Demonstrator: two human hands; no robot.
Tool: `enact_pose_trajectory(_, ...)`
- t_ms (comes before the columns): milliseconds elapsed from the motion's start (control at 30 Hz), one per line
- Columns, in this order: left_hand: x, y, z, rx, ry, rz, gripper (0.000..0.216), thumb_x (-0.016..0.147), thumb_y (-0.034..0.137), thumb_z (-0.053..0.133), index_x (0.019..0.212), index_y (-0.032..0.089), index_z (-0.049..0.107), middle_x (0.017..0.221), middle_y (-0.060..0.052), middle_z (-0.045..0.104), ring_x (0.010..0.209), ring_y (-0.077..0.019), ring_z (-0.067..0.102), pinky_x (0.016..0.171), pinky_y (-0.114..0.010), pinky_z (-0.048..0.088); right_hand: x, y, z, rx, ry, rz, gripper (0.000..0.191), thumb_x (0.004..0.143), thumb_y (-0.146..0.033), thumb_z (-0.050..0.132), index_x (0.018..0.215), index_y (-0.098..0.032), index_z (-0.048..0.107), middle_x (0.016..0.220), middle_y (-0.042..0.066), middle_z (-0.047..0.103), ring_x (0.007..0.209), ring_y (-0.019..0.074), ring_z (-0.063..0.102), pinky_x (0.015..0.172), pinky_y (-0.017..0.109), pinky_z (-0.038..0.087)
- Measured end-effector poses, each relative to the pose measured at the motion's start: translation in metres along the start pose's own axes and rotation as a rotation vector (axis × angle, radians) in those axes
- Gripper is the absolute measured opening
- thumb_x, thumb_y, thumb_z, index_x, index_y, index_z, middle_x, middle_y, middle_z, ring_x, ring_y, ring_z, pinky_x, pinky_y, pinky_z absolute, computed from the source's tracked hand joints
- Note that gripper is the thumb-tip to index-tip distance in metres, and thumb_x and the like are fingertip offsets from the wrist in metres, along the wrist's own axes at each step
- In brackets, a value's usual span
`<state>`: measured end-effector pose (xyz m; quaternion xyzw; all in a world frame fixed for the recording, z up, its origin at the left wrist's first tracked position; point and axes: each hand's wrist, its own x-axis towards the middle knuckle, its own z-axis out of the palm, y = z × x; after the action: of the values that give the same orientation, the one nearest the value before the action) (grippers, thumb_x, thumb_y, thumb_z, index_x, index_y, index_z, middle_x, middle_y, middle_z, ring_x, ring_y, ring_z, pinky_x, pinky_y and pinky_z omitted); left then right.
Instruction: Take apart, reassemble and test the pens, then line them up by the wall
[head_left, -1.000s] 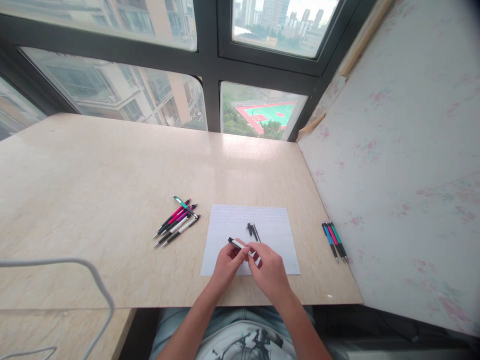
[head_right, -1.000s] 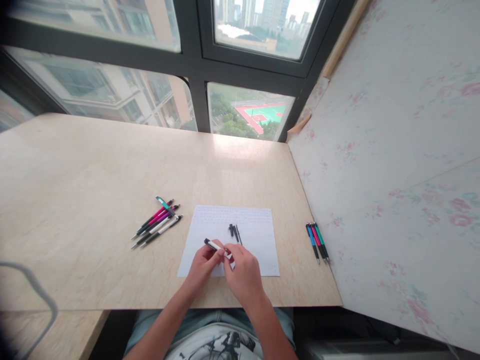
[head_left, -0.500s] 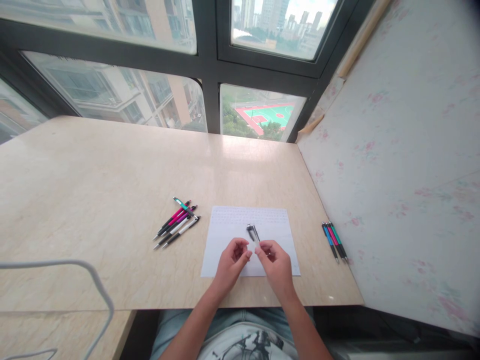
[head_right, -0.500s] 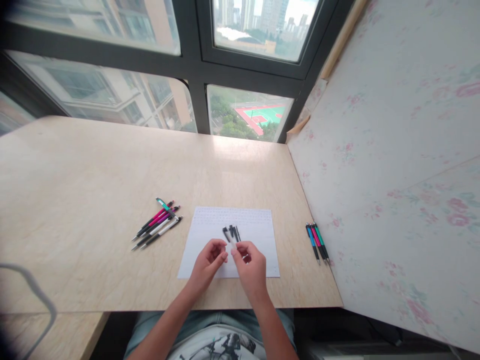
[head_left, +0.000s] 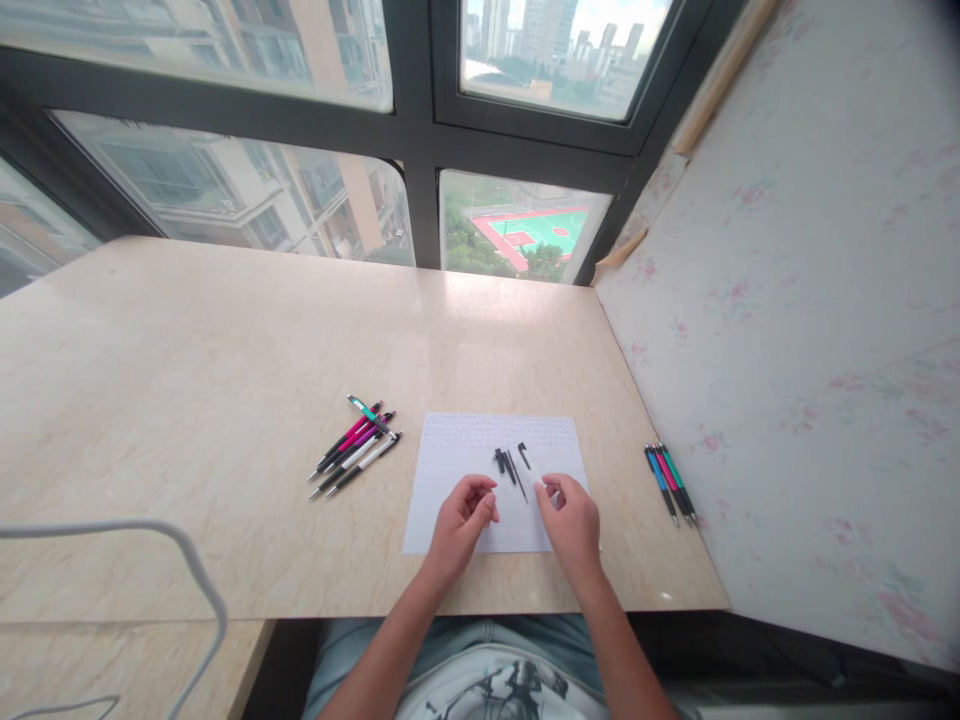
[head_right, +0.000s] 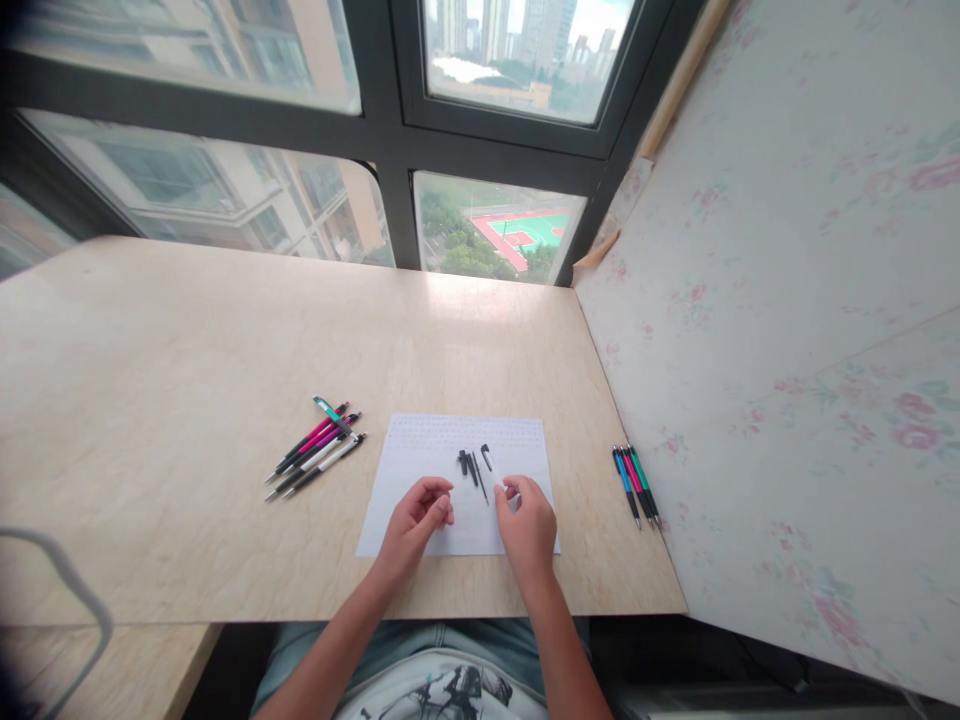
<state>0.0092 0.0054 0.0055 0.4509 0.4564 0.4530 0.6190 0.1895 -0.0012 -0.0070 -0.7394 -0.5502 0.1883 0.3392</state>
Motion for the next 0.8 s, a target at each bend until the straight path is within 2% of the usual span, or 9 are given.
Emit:
enact_pose_trajectory(133,0.0,0.0,-0.001,0.014,0.002,-0.006,0.025,0.085,0.039,0.06,0.098,0.018,0.059,0.067,0.0,0.058,0.063,-0.0159,0.053,0.063,-0.028,0.041,-0.004,0.002,0.0,-0.174,-0.004,-0.047,0.021,0.084,-0.037,0.054,0.085,-0.021,0.068,0.077,0.004,0.068,0.07,0.0201,0.061,0.061,0.028,0.04)
enact_pose_trajectory(233,0.0,-0.001,-0.002,0.022,-0.003,-0.014,0.025,0.084,0.039,0.06,0.097,0.018,0.06,0.067,0.0,0.059,0.064,-0.016,0.053,0.063,-0.028,0.041,-0.007,0.0,-0.003,-0.214,-0.015,-0.059,0.022,0.084,-0.039,0.054,0.086,-0.022,0.068,0.076,0.003,0.068,0.068,0.0195,0.06,0.058,0.027,0.038)
enact_pose_trajectory(567,0.001,-0.003,-0.005,0.009,0.008,-0.015,0.023,0.086,0.04,0.058,0.091,0.018,0.061,0.066,-0.001,0.061,0.062,-0.0155,0.053,0.062,-0.027,0.042,-0.001,0.012,-0.006,0.07,0.064,-0.088,0.036,0.091,-0.04,0.047,0.07,-0.017,0.064,0.065,0.004,0.064,0.059,0.0164,0.054,0.059,0.026,0.041)
enact_pose_trajectory(800,0.0,-0.005,-0.004,-0.069,0.012,-0.027,0.025,0.088,0.042,0.056,0.088,0.017,0.061,0.07,-0.004,0.066,0.059,-0.0147,0.055,0.06,-0.028,0.044,-0.001,0.017,0.0,0.1,0.039,-0.068,0.034,0.091,-0.039,0.048,0.071,-0.016,0.063,0.065,0.003,0.064,0.06,0.0163,0.056,0.06,0.026,0.041)
